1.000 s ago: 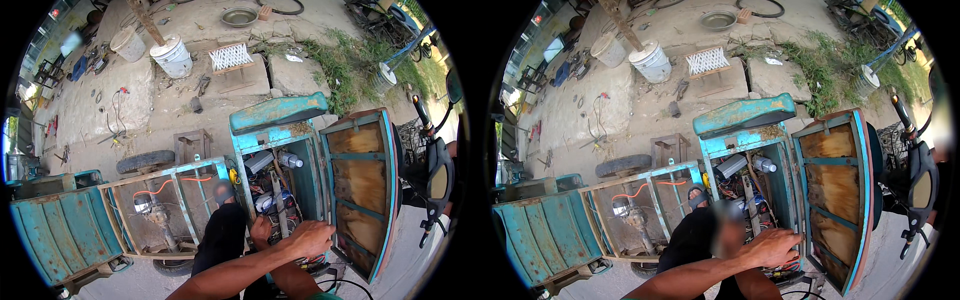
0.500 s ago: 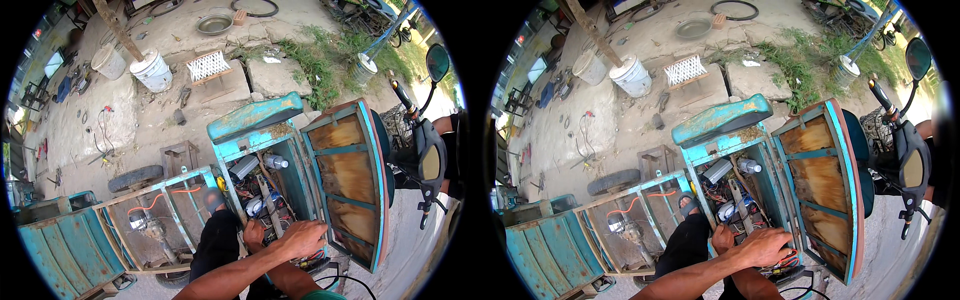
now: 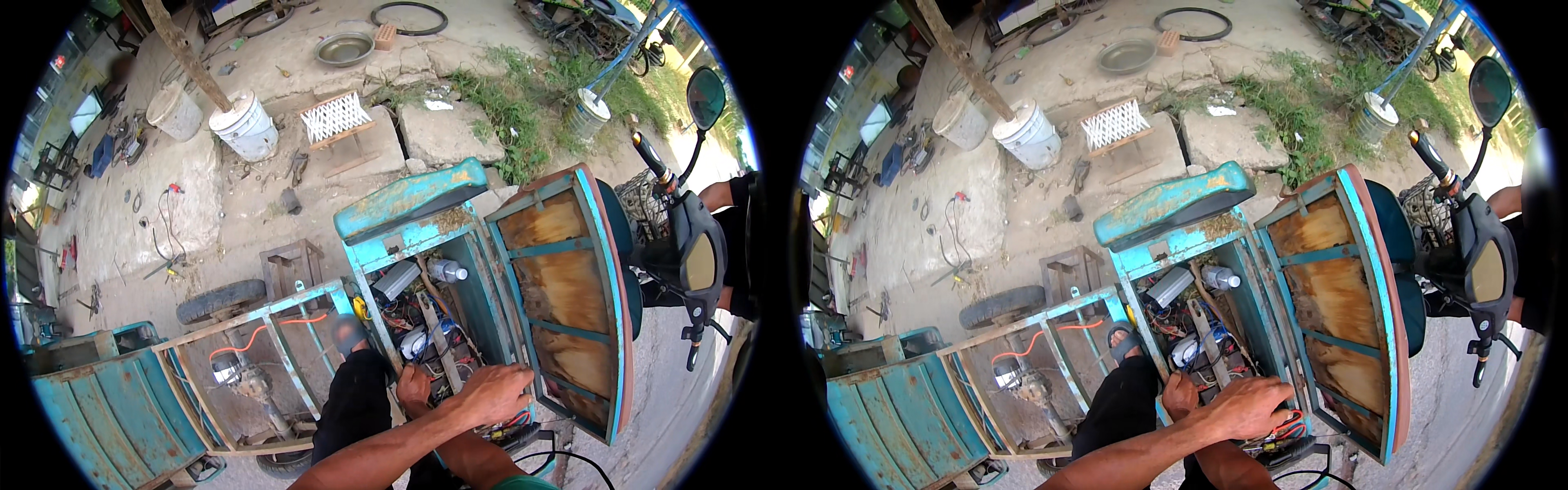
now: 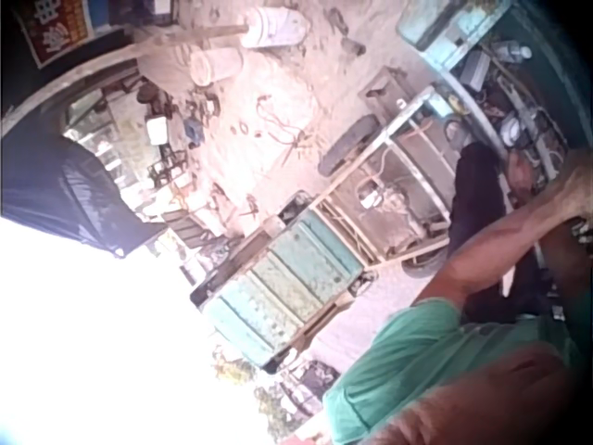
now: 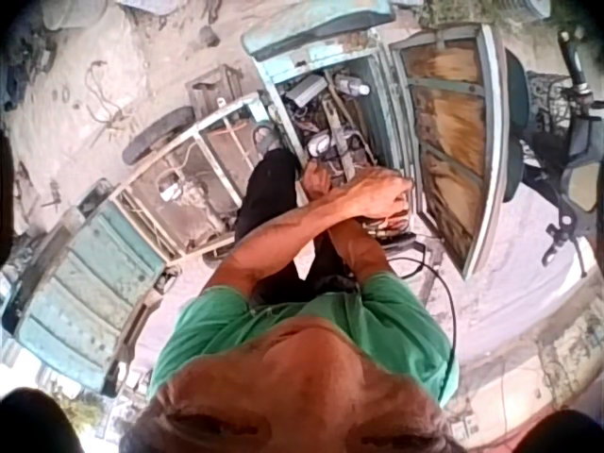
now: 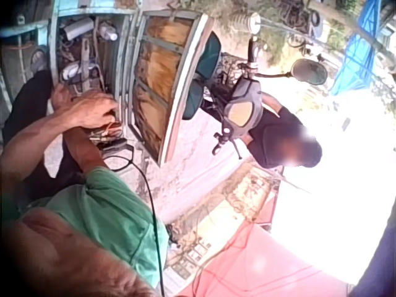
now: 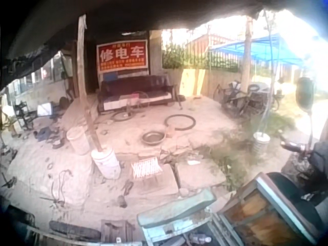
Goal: The person repairs the electrical system of a teal three-wheeled vehicle. They open the seat compartment, retrieve a multimeter and gloves, and use electrical tape to wrap and secure wires inside the battery area.
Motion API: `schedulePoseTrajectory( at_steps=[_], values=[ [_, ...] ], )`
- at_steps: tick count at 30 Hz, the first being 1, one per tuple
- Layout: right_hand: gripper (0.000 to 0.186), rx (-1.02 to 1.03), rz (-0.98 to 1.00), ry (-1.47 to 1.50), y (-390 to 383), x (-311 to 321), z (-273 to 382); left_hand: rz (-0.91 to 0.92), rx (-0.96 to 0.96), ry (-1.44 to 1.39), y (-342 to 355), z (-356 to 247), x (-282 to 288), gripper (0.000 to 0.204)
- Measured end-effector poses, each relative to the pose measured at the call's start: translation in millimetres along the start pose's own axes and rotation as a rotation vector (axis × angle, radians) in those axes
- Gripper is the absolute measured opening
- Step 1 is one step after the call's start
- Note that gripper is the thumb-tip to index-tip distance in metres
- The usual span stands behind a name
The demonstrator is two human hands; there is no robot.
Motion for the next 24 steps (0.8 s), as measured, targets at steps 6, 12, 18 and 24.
schedulePoseTrajectory(
  at_steps=[6, 12, 18, 24],
  values=[
    [0.045, 0.039, -0.077, 0.002, 0, -2, -6, 0.028, 0.015, 0.007, 3, -4, 1, 0.03],
    [0.046, 0.044, -0.073, 0.006, 1, -8, -11, 0.021, 0.002, 0.011, 6, -1, -5, 0.031],
    [0.046, 0.051, -0.078, 0.013, 1, -3, -5, 0.03, 0.017, 0.0, 7, -4, -2, 0.03],
    [0.045, 0.094, -0.049, 0.035, 2, -5, -14, 0.021, 0.008, -0.009, 11, -6, -1, 0.028]
  ],
)
Point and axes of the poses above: each hand's wrist, its own y-axis towards the middle knuckle, its own x-axis out of the back of the hand, z = x × y, the point moved 2 cm from there along y, towards the middle knuckle, and after that the axes turned 11 degrees about x, right-handed, at the moved point
